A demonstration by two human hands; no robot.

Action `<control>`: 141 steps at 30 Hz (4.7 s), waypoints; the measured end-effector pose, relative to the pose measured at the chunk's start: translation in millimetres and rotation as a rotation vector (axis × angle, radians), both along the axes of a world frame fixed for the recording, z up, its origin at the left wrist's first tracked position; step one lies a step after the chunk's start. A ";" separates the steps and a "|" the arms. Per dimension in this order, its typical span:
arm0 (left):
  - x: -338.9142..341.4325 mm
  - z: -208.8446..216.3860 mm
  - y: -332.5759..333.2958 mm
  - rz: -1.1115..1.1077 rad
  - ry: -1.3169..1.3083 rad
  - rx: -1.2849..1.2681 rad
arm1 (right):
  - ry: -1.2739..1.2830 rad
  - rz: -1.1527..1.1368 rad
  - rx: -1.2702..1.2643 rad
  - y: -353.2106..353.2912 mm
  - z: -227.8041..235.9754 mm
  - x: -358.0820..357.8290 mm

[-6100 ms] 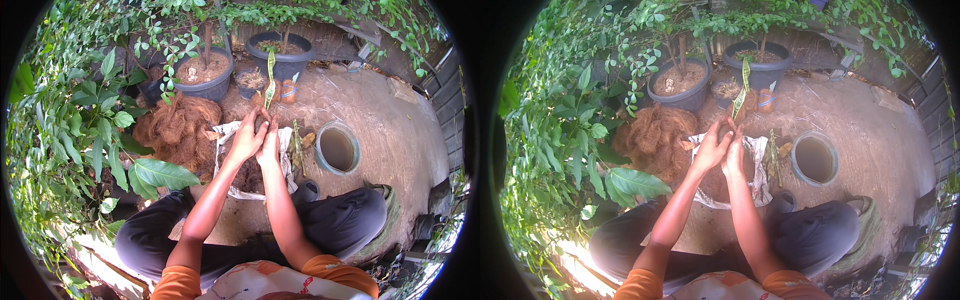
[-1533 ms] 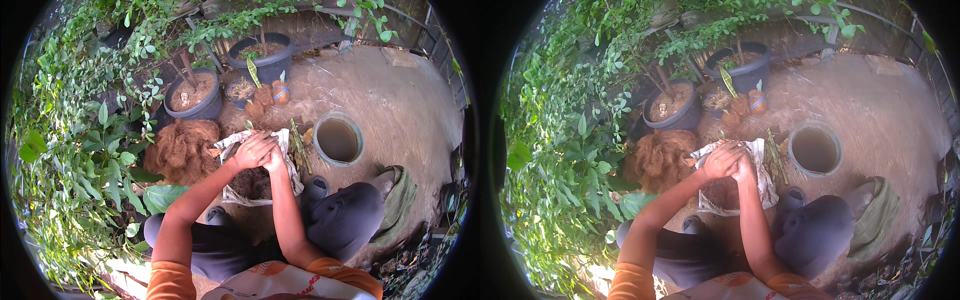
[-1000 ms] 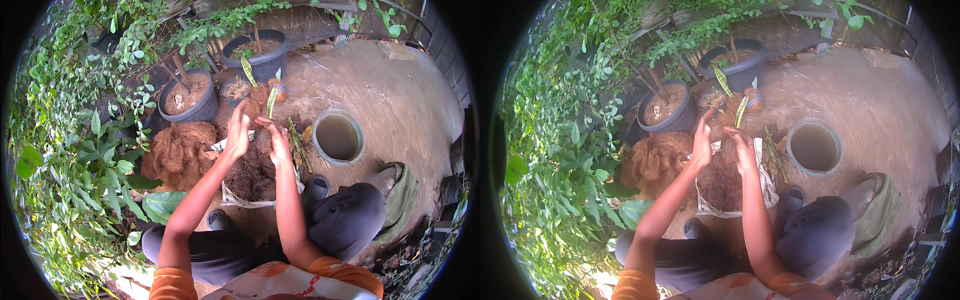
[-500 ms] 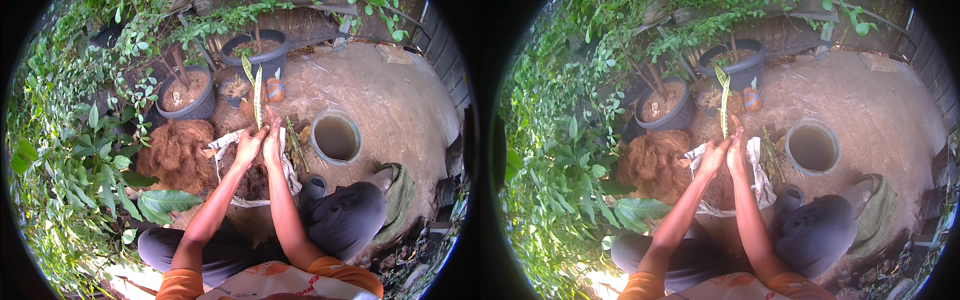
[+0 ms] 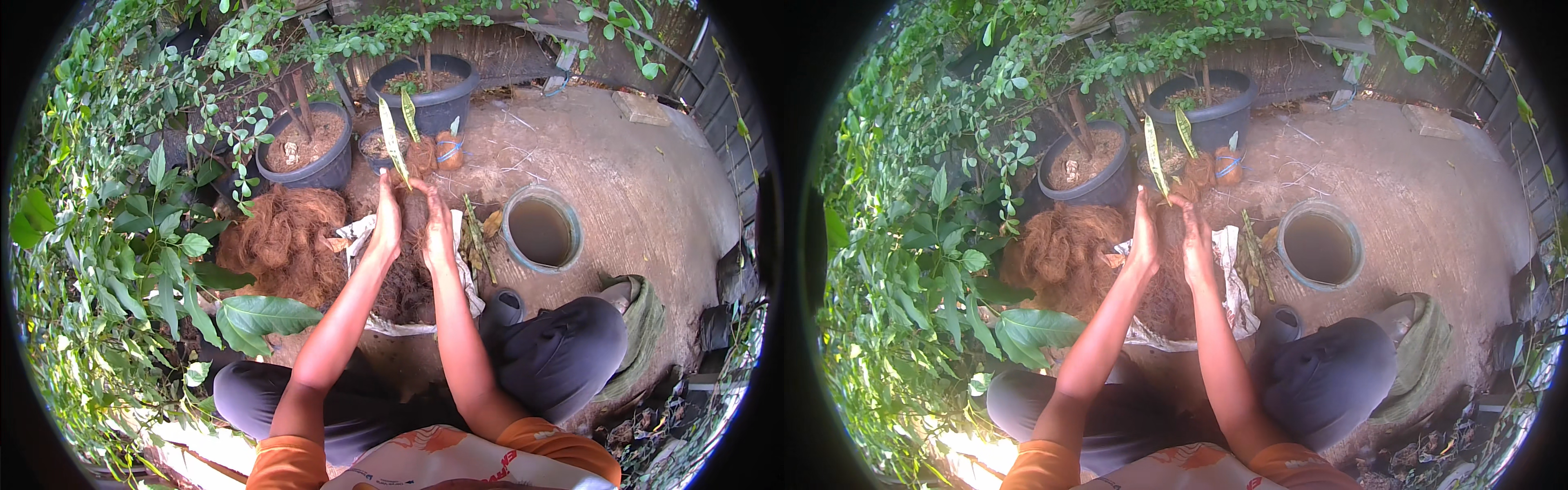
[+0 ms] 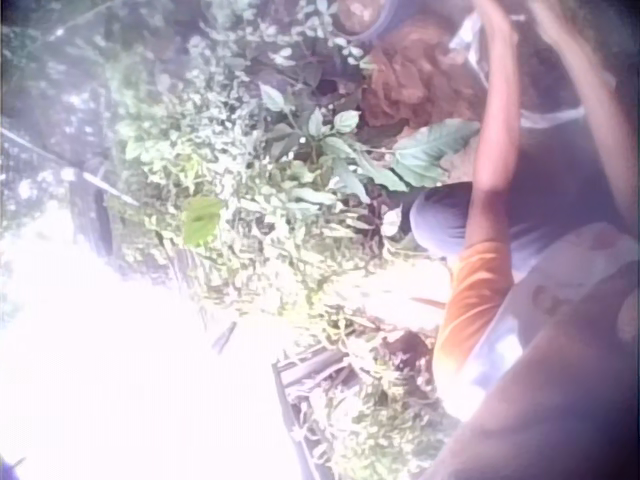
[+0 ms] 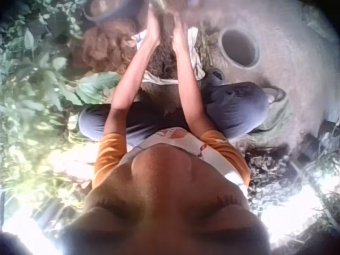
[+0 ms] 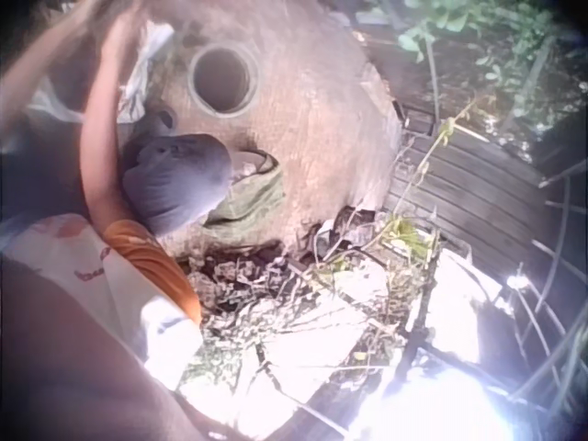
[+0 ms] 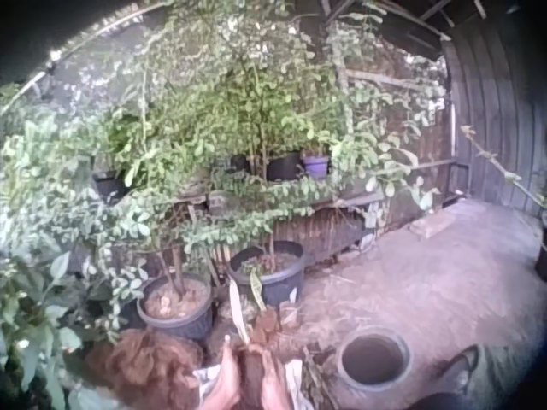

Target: The person sits on the ground and repeatedly wraps plant cuttings with soil and fibrous material by hand. They form compact soil balls around the cuttings and place them into a white bag.

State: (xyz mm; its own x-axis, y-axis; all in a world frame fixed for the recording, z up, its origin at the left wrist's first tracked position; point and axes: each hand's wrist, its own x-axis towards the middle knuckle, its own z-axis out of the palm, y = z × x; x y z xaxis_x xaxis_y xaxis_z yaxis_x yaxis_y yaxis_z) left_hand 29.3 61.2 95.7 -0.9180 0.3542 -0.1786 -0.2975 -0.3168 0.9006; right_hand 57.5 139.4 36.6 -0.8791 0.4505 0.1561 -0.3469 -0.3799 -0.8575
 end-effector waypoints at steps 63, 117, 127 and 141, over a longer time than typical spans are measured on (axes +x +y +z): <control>-2.5 -71.1 -22.4 0.012 1.401 -0.858 | 0.082 0.340 -0.605 3.7 -54.7 7.8; -66.2 -58.8 -115.2 0.359 -0.159 0.778 | -0.756 0.222 1.358 33.1 -213.2 8.2; -59.9 -62.9 -121.0 0.355 -0.198 0.752 | -0.818 0.319 1.111 51.2 -219.0 9.8; -59.8 -76.4 -131.4 0.368 -0.234 0.745 | -0.747 0.124 1.260 14.9 -207.9 28.5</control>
